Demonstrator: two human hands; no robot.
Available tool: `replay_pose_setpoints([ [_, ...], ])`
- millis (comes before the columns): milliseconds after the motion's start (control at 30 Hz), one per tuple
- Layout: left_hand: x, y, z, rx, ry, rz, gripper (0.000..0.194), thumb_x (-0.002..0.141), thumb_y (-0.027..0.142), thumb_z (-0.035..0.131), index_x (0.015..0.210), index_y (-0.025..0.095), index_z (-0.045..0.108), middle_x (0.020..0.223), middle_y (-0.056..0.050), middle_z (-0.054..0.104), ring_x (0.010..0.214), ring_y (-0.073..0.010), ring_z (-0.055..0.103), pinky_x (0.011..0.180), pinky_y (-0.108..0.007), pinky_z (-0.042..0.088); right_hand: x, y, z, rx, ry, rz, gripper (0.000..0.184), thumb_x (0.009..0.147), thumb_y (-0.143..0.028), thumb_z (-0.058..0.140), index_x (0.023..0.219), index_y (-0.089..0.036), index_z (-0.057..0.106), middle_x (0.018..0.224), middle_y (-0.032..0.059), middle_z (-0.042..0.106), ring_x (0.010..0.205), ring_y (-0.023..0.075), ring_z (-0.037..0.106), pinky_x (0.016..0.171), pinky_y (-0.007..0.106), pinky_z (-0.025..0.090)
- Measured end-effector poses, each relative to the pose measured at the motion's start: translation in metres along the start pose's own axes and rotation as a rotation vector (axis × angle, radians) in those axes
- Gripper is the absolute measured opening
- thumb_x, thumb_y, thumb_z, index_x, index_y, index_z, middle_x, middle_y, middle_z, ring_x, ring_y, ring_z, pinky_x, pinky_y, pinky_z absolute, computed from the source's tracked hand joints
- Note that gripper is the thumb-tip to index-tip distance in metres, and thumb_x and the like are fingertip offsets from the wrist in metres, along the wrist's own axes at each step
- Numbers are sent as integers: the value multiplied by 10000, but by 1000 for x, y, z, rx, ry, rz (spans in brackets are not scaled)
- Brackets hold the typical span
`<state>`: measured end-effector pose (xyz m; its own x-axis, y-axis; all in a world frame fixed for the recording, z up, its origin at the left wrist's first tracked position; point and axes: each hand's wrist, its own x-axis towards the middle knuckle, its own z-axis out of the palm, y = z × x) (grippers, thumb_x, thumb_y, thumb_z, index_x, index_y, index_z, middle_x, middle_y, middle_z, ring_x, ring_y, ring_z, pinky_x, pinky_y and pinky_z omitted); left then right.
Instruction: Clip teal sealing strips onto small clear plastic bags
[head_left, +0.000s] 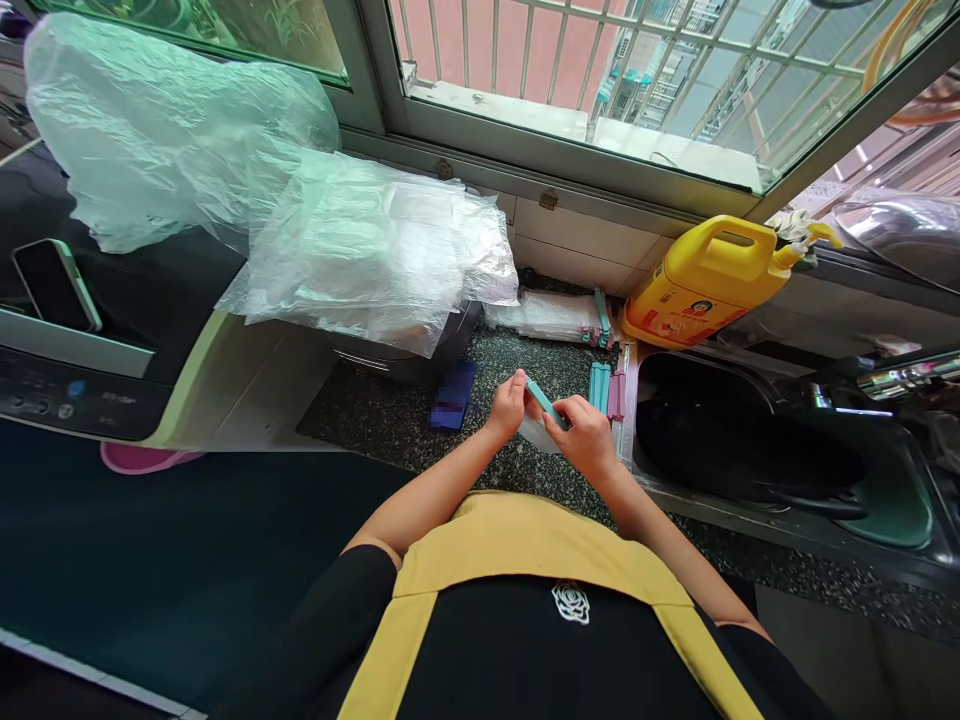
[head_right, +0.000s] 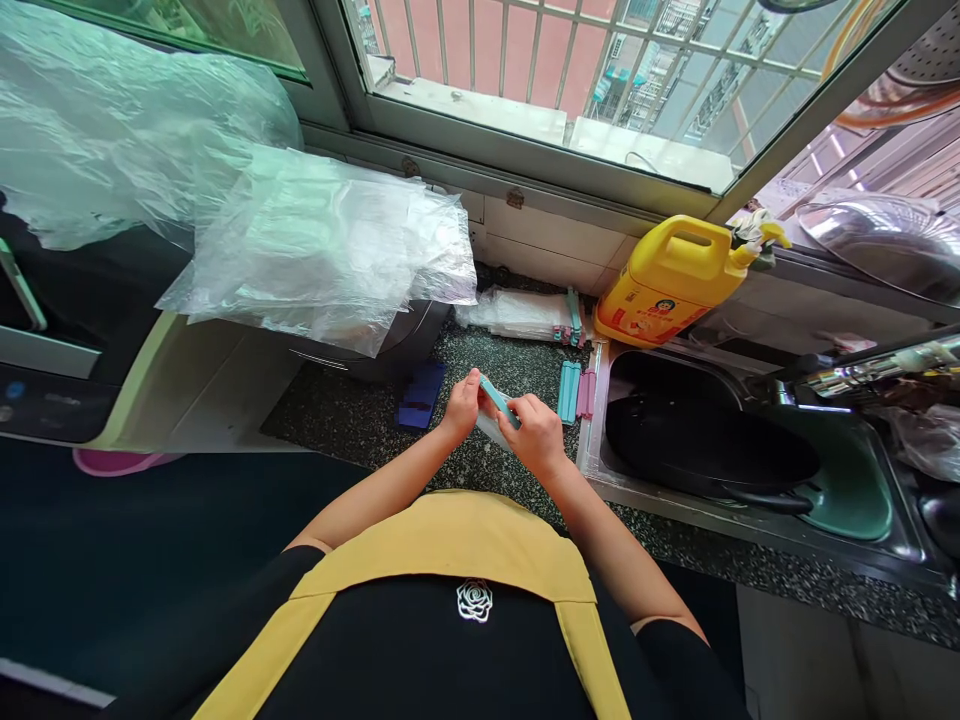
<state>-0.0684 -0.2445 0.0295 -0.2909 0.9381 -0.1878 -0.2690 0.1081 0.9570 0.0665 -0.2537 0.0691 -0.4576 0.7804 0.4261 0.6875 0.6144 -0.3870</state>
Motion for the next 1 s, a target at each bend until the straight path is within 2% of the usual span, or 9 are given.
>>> replay_pose_setpoints([
  [133, 3, -12, -8, 102, -25, 100, 531, 810, 639, 277, 583, 184, 430, 541, 5, 458, 518, -105, 428, 546, -250, 370, 4, 2, 6, 14, 13, 7, 114, 790, -251, 531, 711, -175, 565, 644, 14, 566, 575, 117, 504, 557, 226, 385],
  [233, 11, -22, -28, 365, 45, 165, 496, 886, 504, 194, 658, 186, 499, 661, -33, 575, 674, -140, 535, 729, -288, 429, 7, 4, 11, 7, 6, 20, 115, 786, -250, 525, 706, -178, 565, 643, 16, 567, 578, 120, 507, 551, 227, 380],
  [367, 23, -35, -55, 840, 133, 67, 333, 899, 326, 277, 729, 193, 531, 780, -48, 640, 840, -181, 568, 981, -436, 306, 7, 6, 15, -6, -12, 25, 117, 784, -259, 519, 711, -182, 567, 649, 19, 569, 579, 123, 503, 542, 231, 372],
  [467, 26, -40, -61, 958, 116, 25, 275, 884, 302, 327, 745, 193, 538, 799, -57, 649, 891, -203, 573, 1023, -499, 228, 7, 6, 14, 0, -9, 25, 116, 784, -259, 519, 708, -183, 564, 648, 18, 569, 579, 123, 503, 546, 231, 376],
  [567, 25, -40, -52, 794, 92, 86, 319, 889, 343, 295, 751, 189, 539, 784, -68, 639, 861, -197, 577, 965, -443, 332, 6, 7, 11, 21, 0, 36, 115, 787, -254, 517, 708, -184, 563, 649, 16, 567, 577, 120, 501, 555, 230, 383],
  [633, 23, -37, -41, 551, 59, 135, 396, 896, 403, 234, 770, 184, 538, 763, -70, 628, 803, -177, 581, 867, -371, 419, 6, 7, 9, 27, 5, 47, 117, 788, -252, 516, 703, -185, 562, 645, 14, 564, 574, 119, 498, 554, 231, 382],
  [733, 18, -26, -23, 200, -17, 143, 508, 869, 540, 198, 799, 173, 542, 728, -56, 619, 717, -151, 582, 742, -308, 468, 6, 8, 8, 25, 4, 58, 115, 785, -249, 519, 700, -185, 562, 642, 12, 563, 568, 117, 495, 551, 231, 380],
  [833, 15, -10, -10, 18, -129, 57, 593, 810, 655, 221, 766, 163, 550, 640, -31, 589, 583, -121, 548, 597, -261, 460, 6, 9, 8, 26, 11, 58, 111, 781, -248, 524, 702, -182, 565, 640, 11, 563, 568, 116, 497, 550, 230, 380],
  [1000, 14, 14, 2, -28, -218, -57, 596, 765, 698, 286, 652, 165, 528, 424, 31, 446, 357, -82, 415, 388, -221, 336, 6, 8, 8, 4, 16, 39, 109, 780, -253, 526, 709, -182, 572, 640, 14, 563, 577, 120, 505, 553, 231, 382],
])
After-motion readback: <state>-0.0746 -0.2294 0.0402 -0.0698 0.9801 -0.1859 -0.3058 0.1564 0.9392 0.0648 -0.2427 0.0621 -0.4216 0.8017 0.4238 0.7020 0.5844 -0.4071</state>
